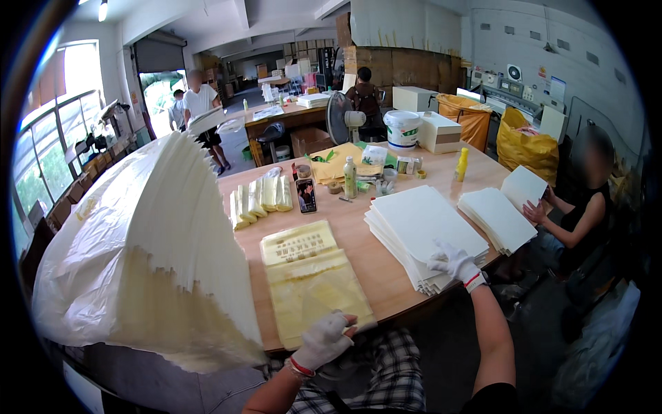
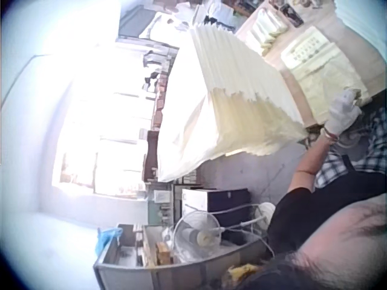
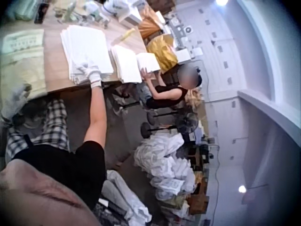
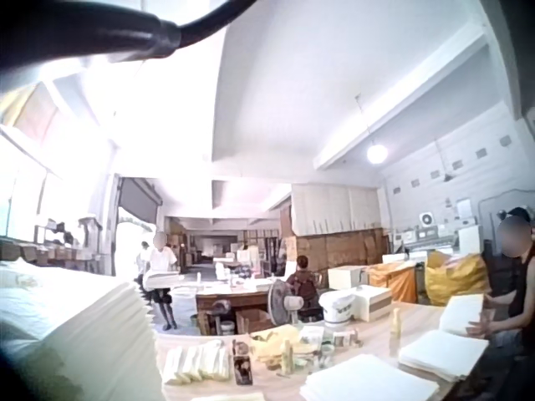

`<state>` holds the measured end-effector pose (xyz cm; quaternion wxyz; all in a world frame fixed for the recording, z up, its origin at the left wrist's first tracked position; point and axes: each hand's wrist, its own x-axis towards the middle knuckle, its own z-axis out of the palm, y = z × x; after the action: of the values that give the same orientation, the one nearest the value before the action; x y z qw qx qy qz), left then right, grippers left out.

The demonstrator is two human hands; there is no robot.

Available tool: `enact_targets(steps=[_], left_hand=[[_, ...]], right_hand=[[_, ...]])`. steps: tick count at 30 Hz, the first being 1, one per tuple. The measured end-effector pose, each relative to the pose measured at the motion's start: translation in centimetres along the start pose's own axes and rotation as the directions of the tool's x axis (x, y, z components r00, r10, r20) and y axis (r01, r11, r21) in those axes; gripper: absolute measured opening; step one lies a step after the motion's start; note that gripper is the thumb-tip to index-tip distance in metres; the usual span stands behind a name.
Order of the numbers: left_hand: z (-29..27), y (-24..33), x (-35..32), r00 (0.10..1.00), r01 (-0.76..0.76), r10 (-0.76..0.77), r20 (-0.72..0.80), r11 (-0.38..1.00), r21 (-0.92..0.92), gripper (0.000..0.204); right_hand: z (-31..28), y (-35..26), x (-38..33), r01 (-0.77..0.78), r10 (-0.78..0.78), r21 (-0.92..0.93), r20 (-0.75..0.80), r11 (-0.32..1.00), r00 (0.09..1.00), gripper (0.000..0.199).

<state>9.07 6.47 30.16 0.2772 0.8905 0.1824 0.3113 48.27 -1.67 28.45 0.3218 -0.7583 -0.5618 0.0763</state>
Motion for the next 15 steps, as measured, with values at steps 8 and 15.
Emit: enact_targets(steps=[8, 15], left_hand=[[9.9, -0.2, 1.4, 0.826, 0.559, -0.261, 0.499, 0.27, -0.784, 0.037], [8.8, -2.0, 0.0, 0.658, 0.701, -0.244, 0.712, -0.145, -0.698, 0.047]], right_hand=[[1.9, -3.2, -1.4, 0.281, -0.445, -0.529, -0.211, 0.801, 0.87, 0.021], [-0.2, -17.5, -13.2, 0.603, -0.611, 0.153, 0.369, 0.783, 0.7, 0.036]])
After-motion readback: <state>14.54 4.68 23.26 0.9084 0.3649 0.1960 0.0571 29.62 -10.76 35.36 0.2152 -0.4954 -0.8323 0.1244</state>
